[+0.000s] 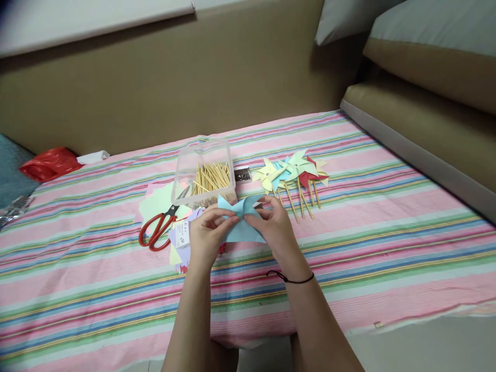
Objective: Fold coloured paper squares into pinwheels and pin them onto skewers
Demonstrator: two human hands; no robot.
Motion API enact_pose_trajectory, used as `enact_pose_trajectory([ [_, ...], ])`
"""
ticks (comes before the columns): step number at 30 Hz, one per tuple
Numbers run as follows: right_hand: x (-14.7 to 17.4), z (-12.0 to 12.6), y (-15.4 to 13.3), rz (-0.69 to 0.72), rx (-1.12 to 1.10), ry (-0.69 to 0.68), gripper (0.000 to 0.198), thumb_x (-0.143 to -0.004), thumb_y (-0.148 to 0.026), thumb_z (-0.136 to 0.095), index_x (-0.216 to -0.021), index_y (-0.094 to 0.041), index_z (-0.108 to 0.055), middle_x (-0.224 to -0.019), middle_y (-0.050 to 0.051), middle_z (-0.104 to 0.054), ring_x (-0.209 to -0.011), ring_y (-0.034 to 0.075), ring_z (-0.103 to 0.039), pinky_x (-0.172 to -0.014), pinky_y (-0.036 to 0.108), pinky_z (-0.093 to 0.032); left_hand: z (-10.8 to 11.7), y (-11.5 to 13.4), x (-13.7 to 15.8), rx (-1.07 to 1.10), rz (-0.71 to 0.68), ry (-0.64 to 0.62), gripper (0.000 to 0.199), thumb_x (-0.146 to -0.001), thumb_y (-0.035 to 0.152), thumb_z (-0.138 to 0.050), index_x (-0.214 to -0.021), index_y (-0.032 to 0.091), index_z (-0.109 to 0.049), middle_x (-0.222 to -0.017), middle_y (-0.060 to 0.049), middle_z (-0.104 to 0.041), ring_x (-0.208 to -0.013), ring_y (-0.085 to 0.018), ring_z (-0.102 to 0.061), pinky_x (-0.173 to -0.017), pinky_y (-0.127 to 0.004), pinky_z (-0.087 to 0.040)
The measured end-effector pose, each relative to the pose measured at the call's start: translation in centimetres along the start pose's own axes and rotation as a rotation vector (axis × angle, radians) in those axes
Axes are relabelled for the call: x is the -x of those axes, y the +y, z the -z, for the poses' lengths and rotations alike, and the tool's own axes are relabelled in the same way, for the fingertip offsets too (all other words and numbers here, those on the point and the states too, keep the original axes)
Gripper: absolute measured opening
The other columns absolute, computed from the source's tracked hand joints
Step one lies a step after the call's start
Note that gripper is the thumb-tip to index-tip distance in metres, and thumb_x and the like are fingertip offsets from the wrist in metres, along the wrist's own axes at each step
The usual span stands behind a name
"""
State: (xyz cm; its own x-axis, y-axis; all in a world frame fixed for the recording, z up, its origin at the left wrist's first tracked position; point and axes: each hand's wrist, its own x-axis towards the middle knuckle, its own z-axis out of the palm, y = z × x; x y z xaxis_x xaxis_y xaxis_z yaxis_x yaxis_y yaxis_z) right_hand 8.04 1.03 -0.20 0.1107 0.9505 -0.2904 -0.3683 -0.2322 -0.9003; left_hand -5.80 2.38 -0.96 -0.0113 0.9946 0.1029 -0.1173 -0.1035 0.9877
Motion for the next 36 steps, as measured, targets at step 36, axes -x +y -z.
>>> enact_pose_trajectory([
  [36, 0.24, -0.26, -0.06, 0.027, 0.005, -0.007, 0.052, -0.055, -0.03, -0.083, -0.096, -0.024, -0.051, -0.065, -0.003, -0.071, -0.056, 0.018, -0.065, -0.054, 0.029, -0.05, 0.38, -0.31, -0.03, -0.059, 0.069, 0.015, 0.018, -0.06, 0.029, -0.081, -0.068, 0.016, -0.072, -0.073, -0.001, -0.059, -0.054, -0.007, -0.05, -0.049, -0.021, -0.04],
])
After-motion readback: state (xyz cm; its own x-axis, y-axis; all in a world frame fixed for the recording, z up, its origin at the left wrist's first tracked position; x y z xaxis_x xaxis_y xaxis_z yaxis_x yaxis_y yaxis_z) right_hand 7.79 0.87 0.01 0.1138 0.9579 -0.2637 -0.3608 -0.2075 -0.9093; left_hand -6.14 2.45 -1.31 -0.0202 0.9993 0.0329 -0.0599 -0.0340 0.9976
